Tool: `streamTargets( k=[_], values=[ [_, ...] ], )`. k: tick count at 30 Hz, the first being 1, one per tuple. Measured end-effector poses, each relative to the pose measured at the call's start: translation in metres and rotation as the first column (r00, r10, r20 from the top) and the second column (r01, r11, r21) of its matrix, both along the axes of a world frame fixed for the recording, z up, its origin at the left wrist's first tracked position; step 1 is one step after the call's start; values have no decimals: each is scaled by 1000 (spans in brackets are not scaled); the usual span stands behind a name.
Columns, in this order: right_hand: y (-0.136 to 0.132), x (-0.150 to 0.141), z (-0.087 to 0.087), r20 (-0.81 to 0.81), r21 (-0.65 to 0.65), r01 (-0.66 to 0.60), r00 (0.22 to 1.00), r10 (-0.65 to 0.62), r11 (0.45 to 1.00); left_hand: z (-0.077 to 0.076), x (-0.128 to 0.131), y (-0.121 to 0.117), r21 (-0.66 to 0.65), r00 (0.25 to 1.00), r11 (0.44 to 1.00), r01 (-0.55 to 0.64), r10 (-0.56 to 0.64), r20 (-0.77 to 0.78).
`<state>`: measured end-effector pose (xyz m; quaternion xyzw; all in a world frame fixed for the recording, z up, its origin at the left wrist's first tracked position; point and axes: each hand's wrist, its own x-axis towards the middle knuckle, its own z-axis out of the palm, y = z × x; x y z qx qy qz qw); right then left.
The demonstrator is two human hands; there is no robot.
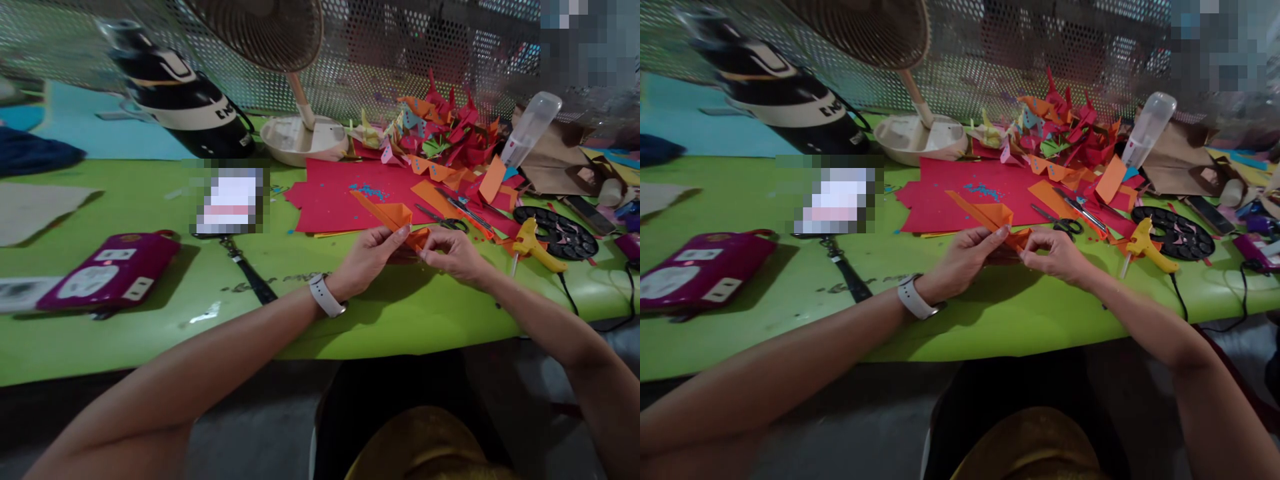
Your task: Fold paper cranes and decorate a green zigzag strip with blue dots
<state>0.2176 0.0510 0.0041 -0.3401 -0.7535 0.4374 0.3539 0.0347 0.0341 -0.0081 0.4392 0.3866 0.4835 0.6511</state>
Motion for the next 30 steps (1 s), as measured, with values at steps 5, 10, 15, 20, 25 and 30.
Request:
streamTargets(
  k=[5,10,15,20,25,30],
  values=[
    [0,-1,2,-6,-43,-11,1000,11,999,-1,-1,0,26,999,1000,-7,8,-36],
    [0,-1,1,-9,-65,-4,1000,4,998,2,-3,-2,61,999,998,33,-30,-44],
    [1,-1,1,1,-59,-7,1000,7,998,5,-3,-3,94,996,994,55,-48,-70],
    [1,-1,1,13,-52,-21,1000,22,998,5,-2,-2,91,995,995,51,-42,-92],
    [1,-1,0,-3,-63,-27,1000,27,998,2,-2,0,105,994,995,5,6,-107],
    [0,-1,-1,-84,-52,-3,996,-1,999,2,-5,3,149,990,986,-74,91,-112]
  ],
)
